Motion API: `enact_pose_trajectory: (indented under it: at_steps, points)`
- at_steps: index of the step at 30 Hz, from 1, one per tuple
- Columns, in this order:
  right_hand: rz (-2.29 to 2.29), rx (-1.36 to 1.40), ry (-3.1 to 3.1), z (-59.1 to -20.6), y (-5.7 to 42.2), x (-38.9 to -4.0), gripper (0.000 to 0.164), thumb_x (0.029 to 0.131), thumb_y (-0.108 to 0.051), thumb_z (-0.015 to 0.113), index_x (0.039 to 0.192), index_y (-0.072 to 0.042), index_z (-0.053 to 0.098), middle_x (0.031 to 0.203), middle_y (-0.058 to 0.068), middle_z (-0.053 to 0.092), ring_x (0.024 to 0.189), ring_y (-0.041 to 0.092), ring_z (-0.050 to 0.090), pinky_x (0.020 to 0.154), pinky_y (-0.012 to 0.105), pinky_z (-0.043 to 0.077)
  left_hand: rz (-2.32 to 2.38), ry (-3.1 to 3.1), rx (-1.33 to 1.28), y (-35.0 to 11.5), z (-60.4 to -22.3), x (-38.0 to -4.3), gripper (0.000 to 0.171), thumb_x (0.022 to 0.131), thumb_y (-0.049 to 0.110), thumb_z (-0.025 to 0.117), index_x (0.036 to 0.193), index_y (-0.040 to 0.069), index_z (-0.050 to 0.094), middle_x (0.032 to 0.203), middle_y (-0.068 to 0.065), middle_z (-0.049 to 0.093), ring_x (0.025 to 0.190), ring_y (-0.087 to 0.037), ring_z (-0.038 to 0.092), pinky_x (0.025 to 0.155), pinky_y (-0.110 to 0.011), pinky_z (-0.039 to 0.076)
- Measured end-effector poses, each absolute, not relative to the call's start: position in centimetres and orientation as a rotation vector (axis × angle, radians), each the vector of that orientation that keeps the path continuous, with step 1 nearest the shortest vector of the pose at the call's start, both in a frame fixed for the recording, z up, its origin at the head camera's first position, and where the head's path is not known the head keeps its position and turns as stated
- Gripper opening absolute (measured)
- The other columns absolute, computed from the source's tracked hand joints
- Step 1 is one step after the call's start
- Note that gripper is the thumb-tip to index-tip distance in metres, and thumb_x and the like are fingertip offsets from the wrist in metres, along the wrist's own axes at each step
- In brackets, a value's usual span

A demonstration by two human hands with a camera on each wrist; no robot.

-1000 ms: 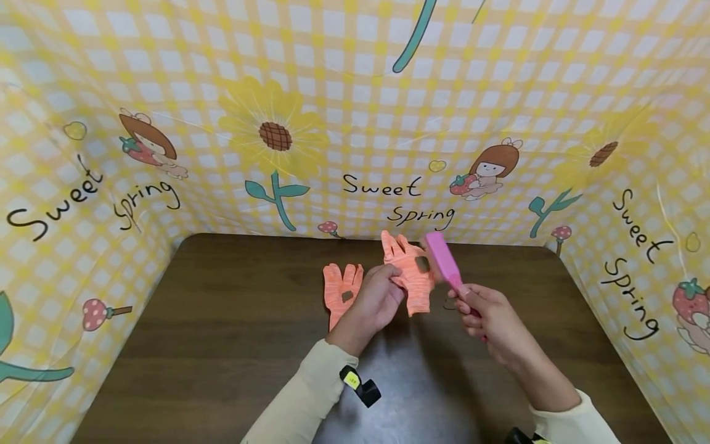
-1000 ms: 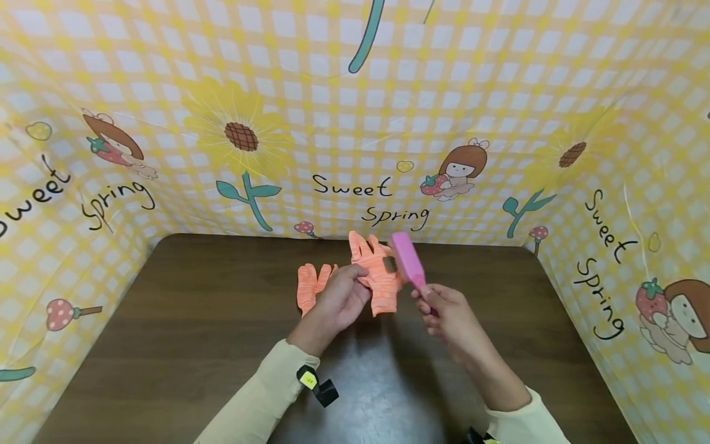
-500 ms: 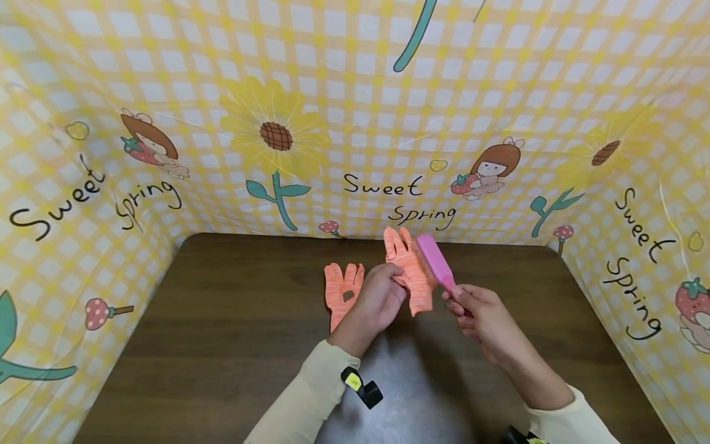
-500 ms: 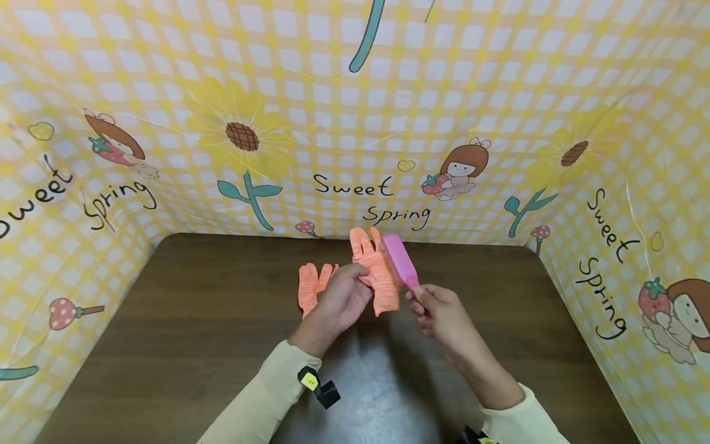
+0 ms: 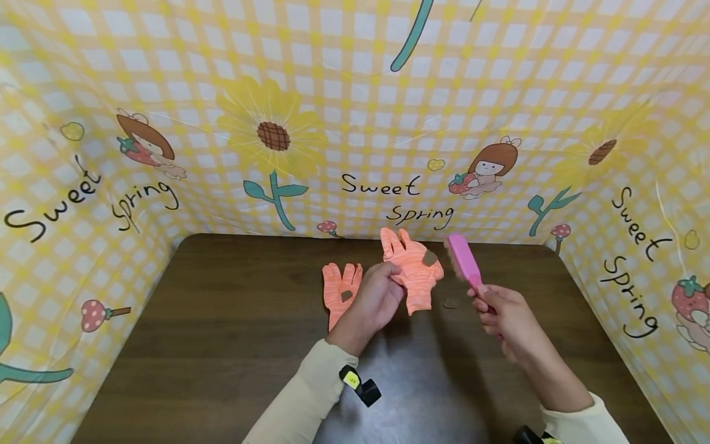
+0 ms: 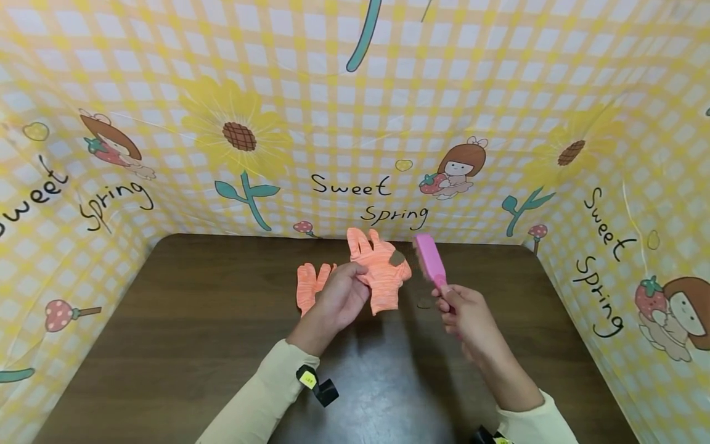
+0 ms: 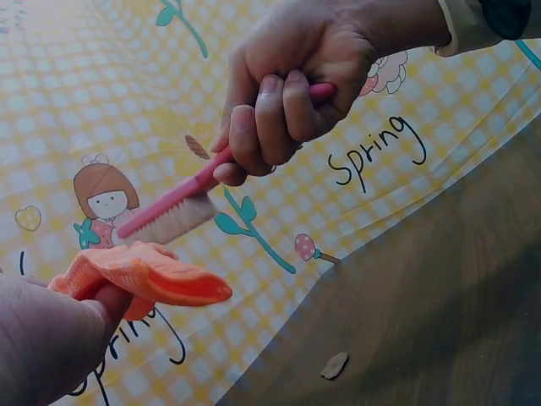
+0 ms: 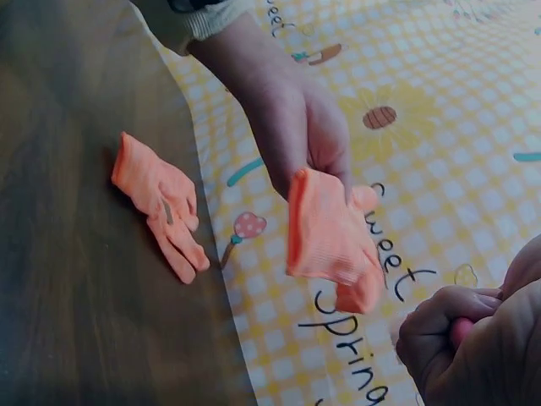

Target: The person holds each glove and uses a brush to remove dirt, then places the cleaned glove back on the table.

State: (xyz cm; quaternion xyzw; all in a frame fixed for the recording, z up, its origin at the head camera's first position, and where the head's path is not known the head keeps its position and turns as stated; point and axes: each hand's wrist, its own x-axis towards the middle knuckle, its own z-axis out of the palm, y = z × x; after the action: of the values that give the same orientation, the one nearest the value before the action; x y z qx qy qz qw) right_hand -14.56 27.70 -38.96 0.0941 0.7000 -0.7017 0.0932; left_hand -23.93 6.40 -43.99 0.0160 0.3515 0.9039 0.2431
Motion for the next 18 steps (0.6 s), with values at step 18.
enact_pose_trajectory:
  at_steps: [18]
  points:
    - [-1.985, 0.233, 2.136, -39.1, 26.2, -14.4, 0.027, 0.112, -0.023, 0.036, 0.108, -0.002, 0.053, 0.074, -0.005, 0.042, 0.050, 0.003, 0.027, 0.045, 0.019, 0.021, 2.429, 1.004, 0.067, 7.8, -44.6, -23.5, 0.043, 0.096, -0.001, 0.032, 0.138, -0.007, 0.041, 0.125, -0.005, 0.052, 0.116, -0.013, 0.051, 0.099, -0.029, 0.045]
